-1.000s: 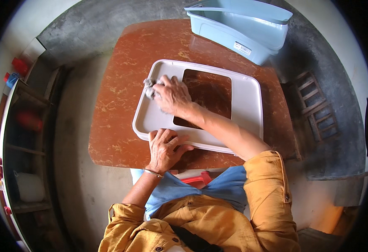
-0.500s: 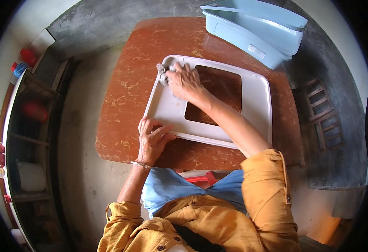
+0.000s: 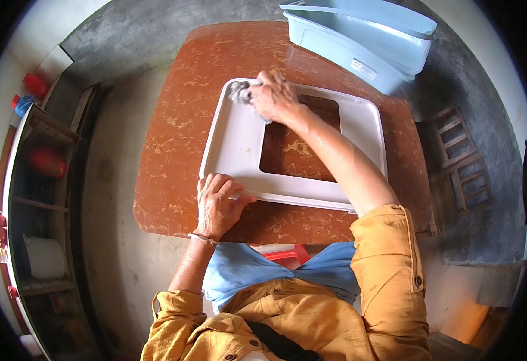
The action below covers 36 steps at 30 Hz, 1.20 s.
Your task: The person wipes the surface of a white plastic tray with a grey cloth. They repeatedly rub the tray's flat surfaces and edges, occasionally lifting and repositioning the tray on the table to access different areas.
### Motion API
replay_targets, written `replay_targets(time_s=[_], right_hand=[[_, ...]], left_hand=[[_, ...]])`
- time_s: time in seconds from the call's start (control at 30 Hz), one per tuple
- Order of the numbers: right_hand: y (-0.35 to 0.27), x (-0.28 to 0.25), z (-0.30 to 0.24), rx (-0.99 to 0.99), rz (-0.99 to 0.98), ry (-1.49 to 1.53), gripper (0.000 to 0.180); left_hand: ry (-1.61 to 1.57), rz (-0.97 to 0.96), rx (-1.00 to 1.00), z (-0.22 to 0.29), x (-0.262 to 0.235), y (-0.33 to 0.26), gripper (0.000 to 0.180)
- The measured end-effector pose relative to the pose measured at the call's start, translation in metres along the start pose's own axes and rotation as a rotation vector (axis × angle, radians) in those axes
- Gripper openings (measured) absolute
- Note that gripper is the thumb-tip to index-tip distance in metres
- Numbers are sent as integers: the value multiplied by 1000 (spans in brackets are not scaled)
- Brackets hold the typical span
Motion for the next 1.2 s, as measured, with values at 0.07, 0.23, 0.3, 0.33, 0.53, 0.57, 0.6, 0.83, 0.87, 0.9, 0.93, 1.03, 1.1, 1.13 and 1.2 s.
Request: replay_targets(time_s=[0.07, 0.23, 0.3, 0.33, 0.53, 0.57, 0.6, 0.83, 0.87, 0.9, 0.93, 1.03, 1.1, 1.13, 1.2], right_hand=[[-4, -2, 19, -20, 65, -29, 25], [-24, -17, 46, 130, -139, -77, 30], [-35, -24, 58, 153, -115, -111, 31], [-39, -26, 65, 234, -206, -94, 31], [-81, -58, 129, 529, -288, 212, 32], [-93, -71, 128, 521, -286, 415, 31], [-105, -77, 126, 521, -121, 566, 27], [-143, -31, 118, 407, 150, -121, 30], [-147, -35, 98, 392, 57, 28, 30], [-155, -28, 78, 375, 41, 89, 29], [-166, -27, 50, 301, 50, -25, 27], [-193, -32, 1, 201, 59, 254, 27], [-190, -28, -10, 277, 197, 517, 28], [-186, -25, -23, 164, 298, 473, 30], [-178, -33, -58, -15, 250, 517, 31]], left_hand=[[-3, 2, -7, 1, 1, 0, 28], [-5, -1, -30, 2, 1, -1, 28], [8, 16, -35, 3, 1, -1, 28], [16, 25, -37, 3, 0, -1, 28], [37, 47, -32, 4, 3, -2, 29], [34, 45, -37, 4, 3, -2, 30], [28, 41, -39, 4, 3, -3, 30], [42, 39, -28, 3, 6, -2, 33], [45, 36, -36, 3, 6, -2, 34], [49, 24, -44, 5, 6, -3, 34], [57, 21, -50, 4, 5, -3, 34], [30, 16, -16, 2, 6, -4, 35], [-4, -27, 23, 1, 6, -3, 36], [-20, -50, 41, 1, 5, -3, 36], [-4, -41, 27, 5, 4, -2, 36]])
Point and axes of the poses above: each hand's wrist, its own y-axis towards the middle knuckle, its own x-axis out of the palm, z = x × y, the point moved 2 cm from there along y, towards the middle knuckle, and after that the axes turned 4 degrees about -z, right-handed, at the moved point
